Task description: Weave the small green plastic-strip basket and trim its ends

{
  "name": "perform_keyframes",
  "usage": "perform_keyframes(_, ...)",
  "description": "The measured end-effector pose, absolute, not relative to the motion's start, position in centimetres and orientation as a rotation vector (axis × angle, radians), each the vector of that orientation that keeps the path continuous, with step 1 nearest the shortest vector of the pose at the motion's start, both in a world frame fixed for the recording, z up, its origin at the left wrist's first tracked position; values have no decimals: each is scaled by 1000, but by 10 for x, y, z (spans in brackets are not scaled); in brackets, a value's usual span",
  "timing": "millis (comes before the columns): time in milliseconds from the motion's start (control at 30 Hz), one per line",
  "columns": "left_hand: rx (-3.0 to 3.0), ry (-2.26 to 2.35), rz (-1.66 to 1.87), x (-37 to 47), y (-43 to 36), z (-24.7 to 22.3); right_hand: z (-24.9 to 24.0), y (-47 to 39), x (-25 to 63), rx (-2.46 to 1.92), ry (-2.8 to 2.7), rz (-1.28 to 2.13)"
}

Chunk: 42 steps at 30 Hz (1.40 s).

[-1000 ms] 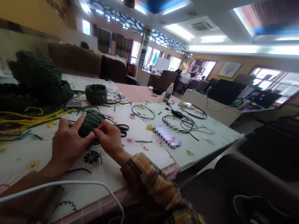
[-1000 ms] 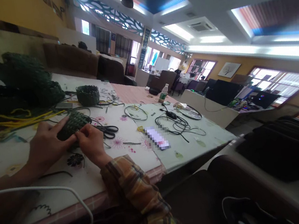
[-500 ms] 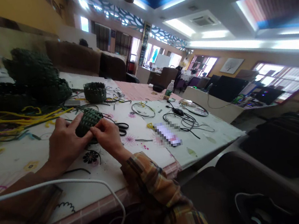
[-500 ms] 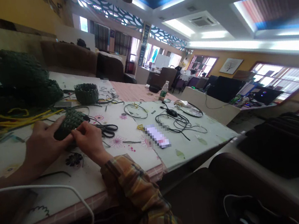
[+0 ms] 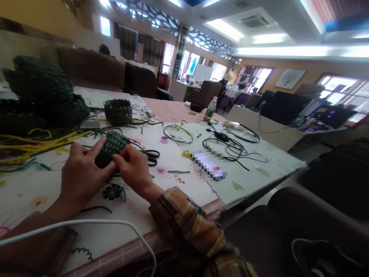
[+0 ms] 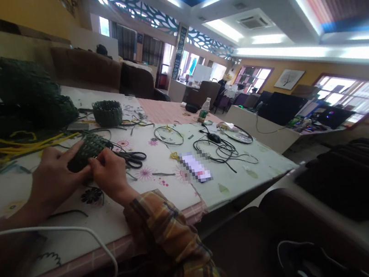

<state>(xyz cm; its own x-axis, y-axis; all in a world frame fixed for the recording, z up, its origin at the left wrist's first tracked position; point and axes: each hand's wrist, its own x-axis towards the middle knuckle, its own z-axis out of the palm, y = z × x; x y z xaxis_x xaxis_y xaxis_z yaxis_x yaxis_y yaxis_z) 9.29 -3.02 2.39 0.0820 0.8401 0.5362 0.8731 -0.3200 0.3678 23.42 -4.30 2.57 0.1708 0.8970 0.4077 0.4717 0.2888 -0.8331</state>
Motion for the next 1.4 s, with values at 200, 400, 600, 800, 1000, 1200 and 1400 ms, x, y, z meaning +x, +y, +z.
perform_keyframes(200,-2287,-1803,-1074,90,-27,25,26,-43,235,-1346,-1478,486)
perform_keyframes(400,-2281,-1801,-1061,92,-29,26,27,-47,232,-1384,-1448,467)
perform_keyframes(600,-2261,-1797,-1025,94,-29,26,23,-46,231,-1411,-1398,447)
perform_keyframes(800,-2272,-1799,-1008,94,-28,26,21,-45,228,-1377,-1328,465)
perform_keyframes(1000,-2250,-1748,-1016,95,-28,21,23,-43,231,-1399,-1283,515)
perform_keyframes(1200,-2241,-1735,-1053,95,-31,19,11,-28,243,-1236,-1324,747)
perform_keyframes(1400,-2252,-1756,-1072,96,-32,19,4,-20,245,-1175,-1282,932)
